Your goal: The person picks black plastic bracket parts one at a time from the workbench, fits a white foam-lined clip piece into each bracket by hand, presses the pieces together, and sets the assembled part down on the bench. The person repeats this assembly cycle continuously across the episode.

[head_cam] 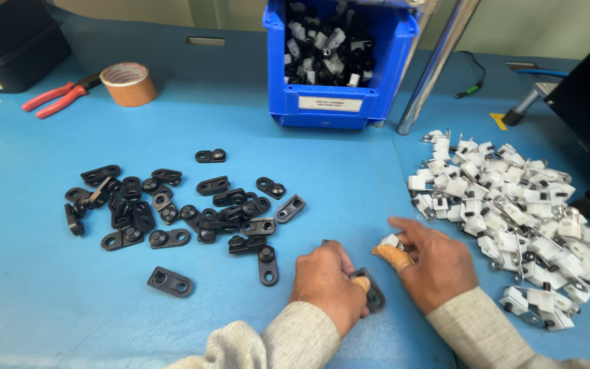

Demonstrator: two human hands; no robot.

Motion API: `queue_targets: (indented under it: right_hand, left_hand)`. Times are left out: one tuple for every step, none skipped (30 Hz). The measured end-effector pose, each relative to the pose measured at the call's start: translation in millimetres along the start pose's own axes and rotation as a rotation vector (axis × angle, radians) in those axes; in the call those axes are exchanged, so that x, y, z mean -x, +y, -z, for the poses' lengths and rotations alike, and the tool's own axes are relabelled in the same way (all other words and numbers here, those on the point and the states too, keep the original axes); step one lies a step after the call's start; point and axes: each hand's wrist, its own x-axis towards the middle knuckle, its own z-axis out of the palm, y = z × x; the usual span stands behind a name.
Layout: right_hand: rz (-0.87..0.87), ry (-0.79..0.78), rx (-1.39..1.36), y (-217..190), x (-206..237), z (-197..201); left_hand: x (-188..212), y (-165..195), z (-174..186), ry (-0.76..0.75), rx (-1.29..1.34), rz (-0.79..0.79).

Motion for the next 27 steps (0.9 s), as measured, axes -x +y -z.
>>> queue_targets:
  right_hand:
    - [-0.114, -0.025, -0.152, 0.7, -1.3, 2.5]
    - [-0.225, -0.051, -0.304, 1.7, -2.3, 5.7]
    - [-0.297, -0.057, -0.344, 3.1, -0.5, 10.0]
    - [-0.367, -0.064, -0.384, 5.1, 3.3, 15.1]
    - [-0.438, -0.071, -0.425, 5.8, 6.3, 18.1]
    - [-0.42, -0.078, -0.543, 4.8, 10.1, 16.8]
    - [-0.4, -0.083, -0.662, 2.9, 15.5, 14.0]
    - [-0.378, -0.088, -0.782, 1.7, 19.2, 12.0]
    - [-0.428, -0.104, -0.737, 0.5, 22.0, 10.2]
    - [-0.477, -0.12, -0.692, -1.3, 25.2, 7.2]
    - [-0.524, -0.137, -0.647, -2.8, 26.9, 5.5]
    - [-0.505, -0.129, -0.651, -3.5, 27.8, 5.4]
    - [-0.486, -0.12, -0.654, -4.6, 29.4, 4.9]
    - [-0.467, -0.113, -0.658, -5.5, 30.6, 4.6]
    - [-0.439, -0.096, -0.641, -6.5, 32.0, 4.2]
    - [-0.411, -0.078, -0.624, -7.3, 33.6, 3.4]
    - [-0.383, -0.061, -0.607, -8.0, 35.6, 2.6]
    - [-0.303, -0.027, -0.521, -8.2, 37.7, 1.6]
    - [-0.223, 0.007, -0.436, -8.1, 39.9, 0.7]
    - [-0.144, 0.041, -0.35, -7.7, 41.6, -0.4]
    - [-0.083, 0.049, -0.323, -7.6, 42.4, -1.7]
    - [-0.023, 0.059, -0.294, -7.0, 42.8, -2.7]
    - [0.038, 0.07, -0.265, -6.7, 43.1, -3.4]
    - [0.044, 0.077, -0.267, -6.1, 43.2, -3.8]
    - [0.05, 0.082, -0.268, -5.7, 43.3, -4.0]
    - [0.056, 0.088, -0.268, -5.4, 43.5, -4.0]
    - [0.075, 0.101, -0.268, -5.1, 44.1, -4.0]
  left_hand:
    - [-1.6, 1.3, -3.0, 0.012, 0.055, 0.003]
    - [-3.7, 3.4, -7.0, 0.015, 0.075, 0.011]
    - [-7.0, 6.8, -10.5, 0.023, 0.099, 0.021]
    - [-9.7, 9.1, -12.4, 0.034, 0.124, 0.032]
    - [-11.1, 9.9, -12.7, 0.03, 0.148, 0.055]
    - [-11.9, 10.6, -13.5, 0.024, 0.169, 0.079]
    - [-11.9, 11.1, -14.3, 0.018, 0.19, 0.102]
    - [-12.0, 11.5, -14.2, 0.013, 0.187, 0.101]
    - [-12.5, 12.1, -13.1, 0.01, 0.184, 0.1]
    - [-12.7, 12.8, -12.3, 0.009, 0.182, 0.099]
    - [-13.3, 14.0, -10.7, -0.01, 0.159, 0.113]
    - [-15.3, 16.4, -8.5, -0.03, 0.137, 0.126]
    - [-17.1, 19.1, -6.2, -0.051, 0.116, 0.139]
    - [-18.9, 21.5, -3.7, -0.074, 0.057, 0.149]
    - [-20.5, 23.9, -0.9, -0.097, -0.003, 0.158]
    - [-21.5, 26.3, 1.2, -0.121, -0.062, 0.167]
    - [-21.4, 28.4, 2.6, -0.13, -0.076, 0.181]
    - [-21.4, 30.3, 3.6, -0.14, -0.091, 0.194]
    - [-21.0, 32.2, 4.7, -0.15, -0.106, 0.207]
    - [-20.5, 34.2, 5.1, -0.155, -0.124, 0.199]
    - [-19.8, 36.2, 5.4, -0.159, -0.141, 0.191]
    - [-19.8, 38.2, 5.7, -0.163, -0.159, 0.182]
    - [-20.0, 40.0, 6.8, -0.177, -0.186, 0.188]
    - [-20.7, 41.7, 8.0, -0.191, -0.213, 0.195]
    - [-21.7, 43.4, 9.3, -0.204, -0.238, 0.201]
    - [-23.7, 45.4, 10.1, -0.238, -0.305, 0.208]
    - [-25.8, 47.3, 10.8, -0.273, -0.373, 0.213]
